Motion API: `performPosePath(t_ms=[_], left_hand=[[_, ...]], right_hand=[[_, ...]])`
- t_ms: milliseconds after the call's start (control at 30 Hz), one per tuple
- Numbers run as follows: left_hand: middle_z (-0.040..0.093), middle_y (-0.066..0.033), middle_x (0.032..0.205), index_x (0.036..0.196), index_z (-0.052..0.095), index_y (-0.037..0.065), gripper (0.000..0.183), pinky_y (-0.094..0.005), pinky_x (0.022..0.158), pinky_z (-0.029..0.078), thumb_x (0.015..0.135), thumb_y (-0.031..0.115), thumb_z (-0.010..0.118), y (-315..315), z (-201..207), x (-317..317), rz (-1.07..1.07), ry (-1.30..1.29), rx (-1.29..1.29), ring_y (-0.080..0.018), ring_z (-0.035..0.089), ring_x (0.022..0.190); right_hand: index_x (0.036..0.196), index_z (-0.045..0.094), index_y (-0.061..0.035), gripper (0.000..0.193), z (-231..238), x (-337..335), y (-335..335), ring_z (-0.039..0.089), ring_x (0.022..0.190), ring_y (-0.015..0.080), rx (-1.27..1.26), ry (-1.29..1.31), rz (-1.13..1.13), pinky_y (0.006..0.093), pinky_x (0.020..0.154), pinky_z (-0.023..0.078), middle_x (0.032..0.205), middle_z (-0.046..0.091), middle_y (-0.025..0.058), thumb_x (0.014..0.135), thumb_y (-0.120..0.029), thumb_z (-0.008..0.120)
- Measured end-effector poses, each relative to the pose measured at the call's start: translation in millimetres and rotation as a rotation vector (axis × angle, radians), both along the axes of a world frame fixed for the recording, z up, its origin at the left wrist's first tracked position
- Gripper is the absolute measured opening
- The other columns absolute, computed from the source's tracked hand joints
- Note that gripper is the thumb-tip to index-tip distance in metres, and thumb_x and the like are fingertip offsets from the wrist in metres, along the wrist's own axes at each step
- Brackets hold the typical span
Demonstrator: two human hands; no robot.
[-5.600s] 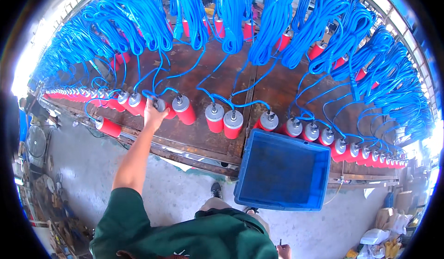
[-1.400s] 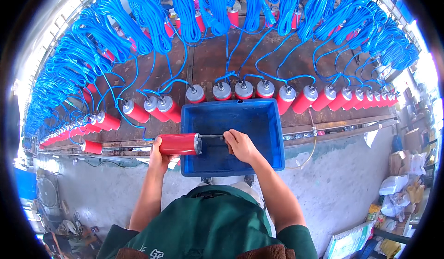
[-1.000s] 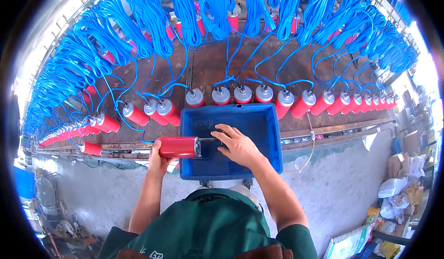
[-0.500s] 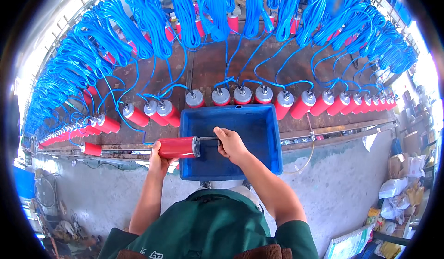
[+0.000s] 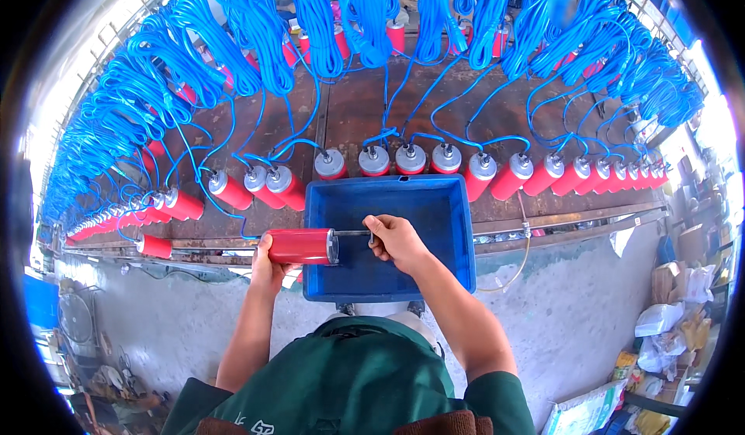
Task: The person picks up red cylinders from a long table, inserts a small brush into the open end of each cylinder to coat the interior, and then places the finished cylinders into a blue plastic bin.
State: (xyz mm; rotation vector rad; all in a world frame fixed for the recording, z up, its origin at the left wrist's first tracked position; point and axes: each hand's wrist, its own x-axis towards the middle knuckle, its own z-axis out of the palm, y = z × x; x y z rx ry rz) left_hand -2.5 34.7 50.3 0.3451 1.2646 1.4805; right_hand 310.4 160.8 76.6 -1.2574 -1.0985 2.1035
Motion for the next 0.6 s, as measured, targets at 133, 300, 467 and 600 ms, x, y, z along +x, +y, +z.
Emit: performPosePath(t_ms=[133, 300, 467, 600], left_hand=[[0.073, -0.0228, 0.125, 0.138, 0.055, -0.002, 0.064, -0.0437, 0.077, 0.072, 0.104, 0.051, 0.067, 1.0, 1.1, -1.3, 0.031, 0.023, -0.047, -0.035, 0.078, 0.107], [0.071, -0.023, 0.131, 0.141, 0.055, 0.0, 0.061, -0.0494, 0.086, 0.07, 0.107, 0.051, 0.06, 1.4, 2.1, 0.1, -0.016, 0.029, -0.027, -0.0372, 0.077, 0.114], [0.073, -0.0234, 0.128, 0.14, 0.054, -0.002, 0.061, -0.0503, 0.082, 0.07, 0.107, 0.048, 0.063, -0.1, 2.7, 1.5, 0.008, 0.031, 0.004, -0.0385, 0.077, 0.112], [0.073, -0.0232, 0.128, 0.14, 0.055, -0.002, 0.059, -0.0497, 0.081, 0.071, 0.108, 0.046, 0.061, 0.7, 0.7, -0.4, -0.01, 0.017, 0.001, -0.038, 0.077, 0.111]], right_hand=[[0.136, 0.069, -0.0039, 0.046, 16.0, 9.6, -18.8, 0.071, 0.086, 0.0257, 1.138, -0.358, 0.072, 0.0392, 0.075, 0.059, 0.098, 0.07, 0.011, 0.103, -0.035, 0.076], [0.129, 0.075, -0.0055, 0.039, 16.5, 20.8, -17.3, 0.071, 0.092, 0.0359, 1.171, -0.501, 0.169, 0.0422, 0.083, 0.059, 0.101, 0.072, 0.0143, 0.101, -0.032, 0.077], [0.107, 0.079, 0.0033, 0.041, 4.0, -2.5, -0.5, 0.074, 0.092, 0.0347, 0.097, -0.378, 0.117, 0.042, 0.085, 0.059, 0.093, 0.074, 0.0142, 0.101, -0.038, 0.078], [0.13, 0.071, -0.0037, 0.046, 9.5, 6.5, -23.7, 0.071, 0.109, 0.0324, 0.947, -0.461, 0.047, 0.0385, 0.097, 0.06, 0.125, 0.069, 0.0169, 0.098, -0.035, 0.082]])
